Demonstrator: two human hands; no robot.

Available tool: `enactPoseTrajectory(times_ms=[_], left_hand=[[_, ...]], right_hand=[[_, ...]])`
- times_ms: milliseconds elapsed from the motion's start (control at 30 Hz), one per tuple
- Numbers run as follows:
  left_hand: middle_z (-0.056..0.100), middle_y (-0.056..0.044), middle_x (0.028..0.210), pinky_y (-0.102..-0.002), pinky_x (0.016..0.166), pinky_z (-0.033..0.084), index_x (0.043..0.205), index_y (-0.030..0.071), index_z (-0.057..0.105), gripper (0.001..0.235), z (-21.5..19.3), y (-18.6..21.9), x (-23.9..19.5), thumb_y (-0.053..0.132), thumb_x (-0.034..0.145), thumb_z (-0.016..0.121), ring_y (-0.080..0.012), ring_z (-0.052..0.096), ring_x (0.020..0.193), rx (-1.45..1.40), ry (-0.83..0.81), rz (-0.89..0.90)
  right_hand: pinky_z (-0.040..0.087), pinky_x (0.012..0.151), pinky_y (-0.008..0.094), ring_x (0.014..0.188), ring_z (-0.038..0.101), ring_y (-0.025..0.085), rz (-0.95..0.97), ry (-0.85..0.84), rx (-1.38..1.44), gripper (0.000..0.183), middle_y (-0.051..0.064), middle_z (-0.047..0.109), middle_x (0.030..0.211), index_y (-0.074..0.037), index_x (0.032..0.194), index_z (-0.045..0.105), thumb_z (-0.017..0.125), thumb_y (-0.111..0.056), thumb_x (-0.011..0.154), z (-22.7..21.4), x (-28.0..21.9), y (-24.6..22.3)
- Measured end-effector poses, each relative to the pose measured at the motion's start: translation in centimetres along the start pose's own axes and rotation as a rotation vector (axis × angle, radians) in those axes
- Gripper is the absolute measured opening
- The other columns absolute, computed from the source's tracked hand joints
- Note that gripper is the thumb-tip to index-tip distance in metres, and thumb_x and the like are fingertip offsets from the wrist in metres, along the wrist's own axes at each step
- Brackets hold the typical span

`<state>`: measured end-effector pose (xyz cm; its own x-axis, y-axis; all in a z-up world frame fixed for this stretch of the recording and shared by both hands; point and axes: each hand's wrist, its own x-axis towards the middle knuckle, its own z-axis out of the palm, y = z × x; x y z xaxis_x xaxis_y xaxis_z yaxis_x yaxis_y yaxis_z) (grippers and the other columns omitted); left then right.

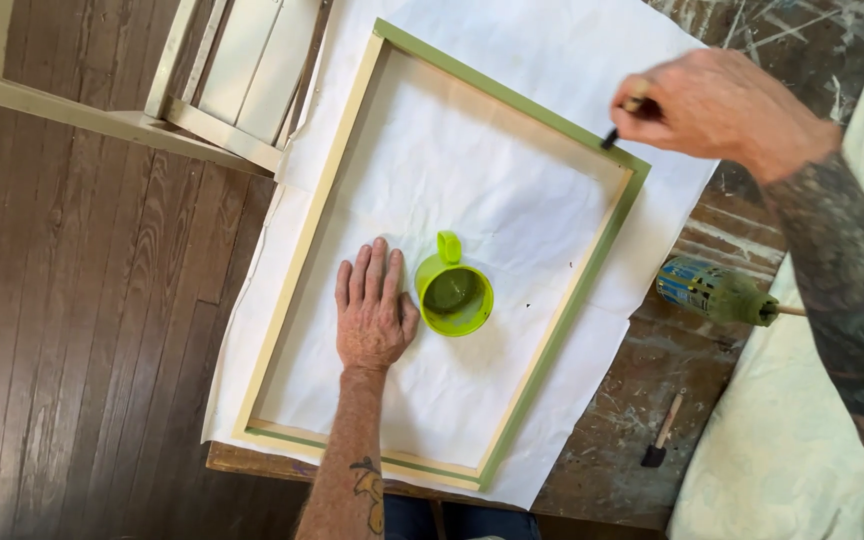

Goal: A person uses a foam brush to apply green paint to the edges of a rectangular wooden frame on a workbench.

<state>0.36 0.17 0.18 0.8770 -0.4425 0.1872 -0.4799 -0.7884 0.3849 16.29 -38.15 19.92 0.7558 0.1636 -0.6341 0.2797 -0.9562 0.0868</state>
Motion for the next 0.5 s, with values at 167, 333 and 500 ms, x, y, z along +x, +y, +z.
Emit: enactPoseTrajectory(times_ms=[167,333,500], left_hand=[[0.049,-0.017,0.157,-0.054,0.123,0.036,0.147,0.006,0.054,0.060,0.1,0.0,0.0,0.020,0.089,0.053,-0.0338,0.047,0.146,-0.005,-0.002,-0.001],[0.050,-0.017,0.157,-0.054,0.122,0.037,0.147,0.006,0.055,0.059,-0.2,0.2,0.1,0.018,0.089,0.054,-0.0339,0.048,0.145,-0.004,0.009,0.003],[0.049,-0.018,0.157,-0.055,0.123,0.035,0.147,0.005,0.054,0.061,0.0,0.1,-0.1,0.020,0.088,0.055,-0.0343,0.046,0.147,-0.009,-0.014,-0.007]], right_hand=[[0.052,0.067,0.049,0.067,0.069,0.034,-0.156,0.157,0.144,0.029,0.011,0.075,0.077,-0.017,0.107,0.075,0.051,-0.032,0.111,-1.6,5.4,-3.0],[0.045,0.065,0.037,0.069,0.068,0.018,-0.202,0.440,0.521,0.020,-0.004,0.070,0.091,-0.015,0.123,0.077,0.062,-0.027,0.115,-1.5,5.7,-4.2],[0.049,0.064,0.043,0.048,0.061,0.022,-0.275,0.408,0.345,0.025,0.008,0.079,0.095,-0.006,0.109,0.080,0.063,-0.023,0.114,1.3,1.5,-0.7]])
